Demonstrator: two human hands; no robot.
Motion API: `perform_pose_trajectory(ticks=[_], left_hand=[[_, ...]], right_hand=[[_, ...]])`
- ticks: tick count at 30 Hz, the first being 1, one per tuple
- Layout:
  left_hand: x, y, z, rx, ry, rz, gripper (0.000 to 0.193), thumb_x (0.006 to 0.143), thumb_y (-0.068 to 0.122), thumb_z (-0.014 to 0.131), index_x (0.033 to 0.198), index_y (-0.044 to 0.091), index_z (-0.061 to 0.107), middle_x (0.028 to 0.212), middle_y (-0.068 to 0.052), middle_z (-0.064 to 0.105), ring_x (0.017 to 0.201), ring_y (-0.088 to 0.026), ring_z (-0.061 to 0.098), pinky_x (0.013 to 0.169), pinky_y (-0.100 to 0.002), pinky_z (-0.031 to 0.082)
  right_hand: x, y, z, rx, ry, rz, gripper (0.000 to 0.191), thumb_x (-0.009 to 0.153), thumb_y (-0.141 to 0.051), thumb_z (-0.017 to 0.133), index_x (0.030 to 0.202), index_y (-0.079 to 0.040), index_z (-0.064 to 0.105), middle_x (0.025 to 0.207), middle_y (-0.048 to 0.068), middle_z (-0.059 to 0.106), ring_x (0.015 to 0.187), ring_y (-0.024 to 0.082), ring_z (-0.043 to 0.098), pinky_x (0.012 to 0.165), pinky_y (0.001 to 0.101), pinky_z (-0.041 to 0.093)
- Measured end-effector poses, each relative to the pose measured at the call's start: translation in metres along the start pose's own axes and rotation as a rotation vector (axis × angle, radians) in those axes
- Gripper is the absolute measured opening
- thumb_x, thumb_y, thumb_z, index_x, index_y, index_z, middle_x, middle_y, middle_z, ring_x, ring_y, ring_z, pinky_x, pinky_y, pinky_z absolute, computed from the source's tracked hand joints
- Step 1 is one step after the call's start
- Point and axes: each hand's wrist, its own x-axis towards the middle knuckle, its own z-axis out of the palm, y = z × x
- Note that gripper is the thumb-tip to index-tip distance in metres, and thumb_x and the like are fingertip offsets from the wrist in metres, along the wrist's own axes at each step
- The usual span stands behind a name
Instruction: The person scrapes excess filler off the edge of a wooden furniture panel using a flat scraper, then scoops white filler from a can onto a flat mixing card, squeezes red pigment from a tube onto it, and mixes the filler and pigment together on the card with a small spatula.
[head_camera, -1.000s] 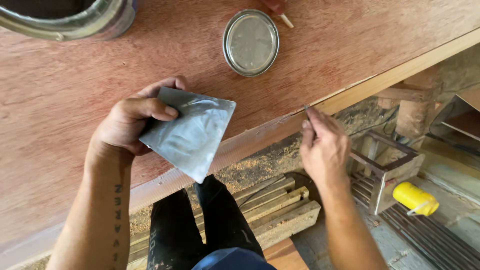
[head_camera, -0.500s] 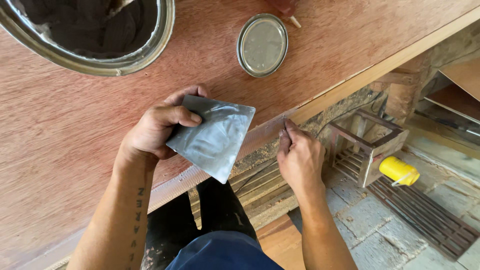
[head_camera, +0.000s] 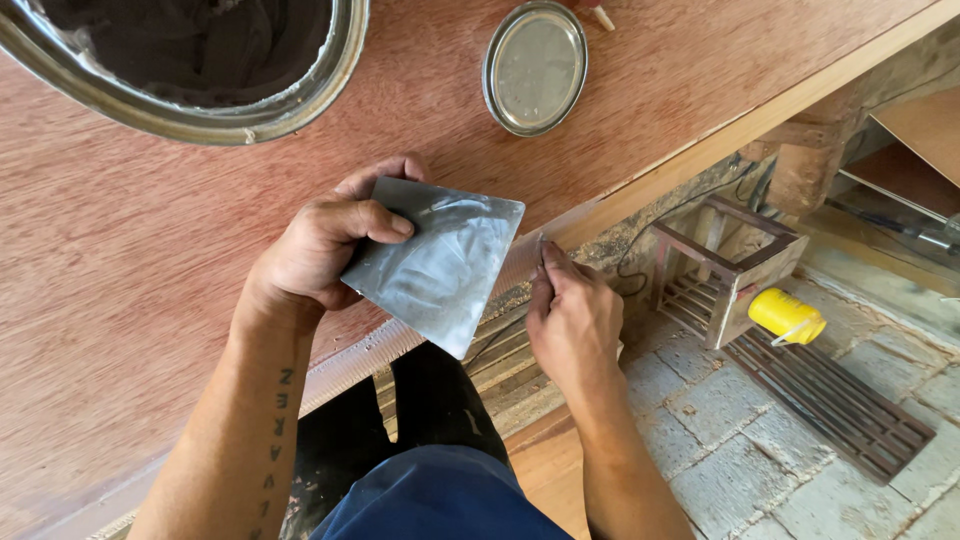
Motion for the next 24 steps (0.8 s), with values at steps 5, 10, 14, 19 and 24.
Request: perform_pose_trajectory(ticks=[5, 10, 14, 19, 24], left_hand=[[-0.001, 0.001, 0.0, 0.016, 0.036, -0.028, 0.03, 0.08, 0.005, 0.062, 0.11, 0.005, 0.057, 0.085, -0.003, 0.057, 0.069, -0.011, 0.055, 0.054, -0.025, 0.045], [0.0, 0.0, 0.0, 0.015, 0.03, -0.004, 0.03, 0.08, 0.005, 0.062, 0.11, 0.004, 0.057, 0.087, -0.003, 0.058, 0.074, -0.012, 0.057, 0.061, -0.025, 0.047], [0.001, -0.001, -0.001, -0.003, 0.014, 0.002, 0.029, 0.08, 0.005, 0.061, 0.109, 0.003, 0.058, 0.088, -0.004, 0.059, 0.075, -0.013, 0.058, 0.064, -0.026, 0.049], [0.0, -0.001, -0.001, 0.006, -0.006, 0.028, 0.028, 0.082, 0.006, 0.061, 0.109, 0.002, 0.057, 0.089, -0.005, 0.058, 0.077, -0.013, 0.058, 0.065, -0.027, 0.048], [0.0, -0.002, -0.001, 0.008, -0.003, 0.029, 0.03, 0.081, 0.005, 0.061, 0.11, 0.003, 0.056, 0.089, -0.005, 0.059, 0.078, -0.014, 0.058, 0.067, -0.028, 0.049]], right_hand=[[-0.005, -0.006, 0.003, 0.005, -0.004, -0.044, 0.034, 0.086, 0.002, 0.065, 0.119, 0.01, 0.07, 0.096, 0.029, 0.075, 0.078, 0.037, 0.075, 0.068, 0.0427, 0.062], [-0.011, -0.014, 0.006, 0.021, -0.017, -0.068, 0.034, 0.086, 0.001, 0.065, 0.118, 0.01, 0.071, 0.1, 0.027, 0.075, 0.084, 0.039, 0.075, 0.073, 0.0437, 0.062], [-0.013, -0.023, 0.006, 0.047, -0.022, -0.076, 0.033, 0.087, 0.001, 0.065, 0.118, 0.009, 0.07, 0.104, 0.026, 0.075, 0.088, 0.039, 0.075, 0.078, 0.044, 0.062], [-0.018, -0.032, 0.005, 0.077, -0.039, -0.15, 0.032, 0.087, 0.001, 0.064, 0.118, 0.008, 0.07, 0.11, 0.024, 0.075, 0.094, 0.04, 0.075, 0.08, 0.0448, 0.061], [-0.023, -0.017, 0.005, 0.116, -0.154, -0.257, 0.025, 0.09, -0.001, 0.065, 0.113, 0.003, 0.073, 0.11, 0.02, 0.076, 0.094, 0.034, 0.075, 0.083, 0.0419, 0.061]])
